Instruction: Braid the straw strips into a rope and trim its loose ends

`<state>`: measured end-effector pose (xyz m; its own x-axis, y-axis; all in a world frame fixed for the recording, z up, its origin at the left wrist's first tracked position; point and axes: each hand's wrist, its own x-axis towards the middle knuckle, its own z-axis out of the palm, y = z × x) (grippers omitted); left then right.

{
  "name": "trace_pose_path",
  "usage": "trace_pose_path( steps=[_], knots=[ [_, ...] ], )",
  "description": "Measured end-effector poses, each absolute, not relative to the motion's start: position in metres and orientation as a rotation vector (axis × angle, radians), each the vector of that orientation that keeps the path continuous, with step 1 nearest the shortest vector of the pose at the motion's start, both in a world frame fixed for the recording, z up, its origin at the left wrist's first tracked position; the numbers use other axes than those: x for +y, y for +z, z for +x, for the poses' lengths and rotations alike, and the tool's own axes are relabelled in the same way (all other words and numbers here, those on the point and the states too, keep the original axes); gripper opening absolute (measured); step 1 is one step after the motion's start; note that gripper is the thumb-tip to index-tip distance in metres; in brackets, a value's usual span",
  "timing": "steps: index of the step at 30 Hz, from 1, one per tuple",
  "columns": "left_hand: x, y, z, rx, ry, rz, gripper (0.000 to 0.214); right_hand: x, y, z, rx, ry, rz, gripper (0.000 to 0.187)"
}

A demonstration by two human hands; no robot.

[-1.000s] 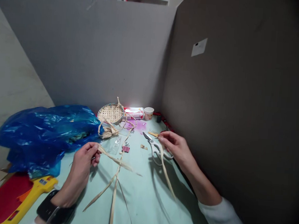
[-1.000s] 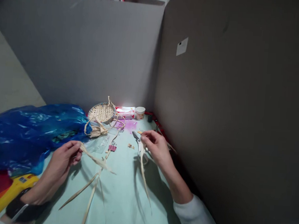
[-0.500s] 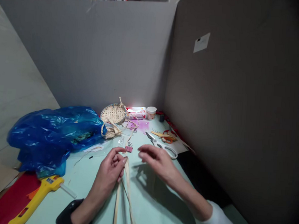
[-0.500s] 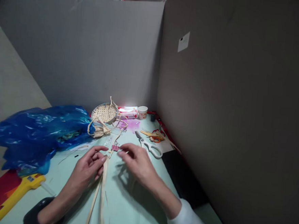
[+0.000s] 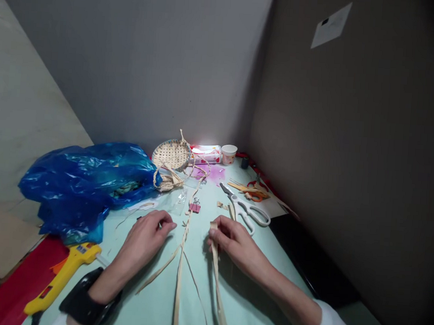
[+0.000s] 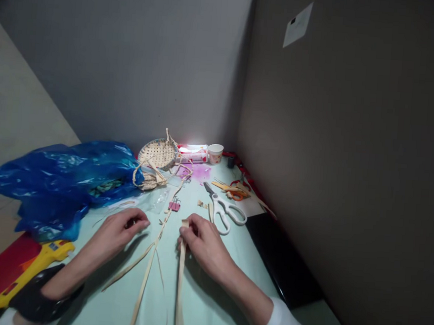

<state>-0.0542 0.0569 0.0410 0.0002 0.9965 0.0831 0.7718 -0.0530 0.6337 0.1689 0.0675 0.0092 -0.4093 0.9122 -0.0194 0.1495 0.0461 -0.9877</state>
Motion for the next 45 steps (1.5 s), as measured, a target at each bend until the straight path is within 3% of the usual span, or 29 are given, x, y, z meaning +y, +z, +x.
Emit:
trace_pose_path(
  steps=[5,11,20,26,32,45],
  knots=[
    [0.049,0.029,-0.049,1.690,0.481,1.918,0.012,0.066,0.001,0.167,-1.514,1.561,-1.089,0.025],
    [0.039,0.020,-0.040,1.742,0.454,1.912,0.015,0.062,0.006,0.160,-1.882,1.152,-1.269,0.023],
    [0.034,0.020,-0.032,1.791,0.451,1.825,0.022,0.044,0.003,0.136,-2.332,0.791,-1.352,0.010],
    [0.036,0.018,-0.034,1.600,0.601,1.587,0.023,0.062,0.009,0.139,-2.112,1.004,-1.311,0.021],
    [0.037,0.008,-0.032,1.437,0.654,1.328,0.018,0.080,-0.001,0.135,-1.845,1.456,-1.196,0.020],
    [0.053,0.022,-0.033,1.267,0.614,1.129,0.030,0.084,-0.010,0.135,-1.625,1.723,-1.055,0.017]
  ],
)
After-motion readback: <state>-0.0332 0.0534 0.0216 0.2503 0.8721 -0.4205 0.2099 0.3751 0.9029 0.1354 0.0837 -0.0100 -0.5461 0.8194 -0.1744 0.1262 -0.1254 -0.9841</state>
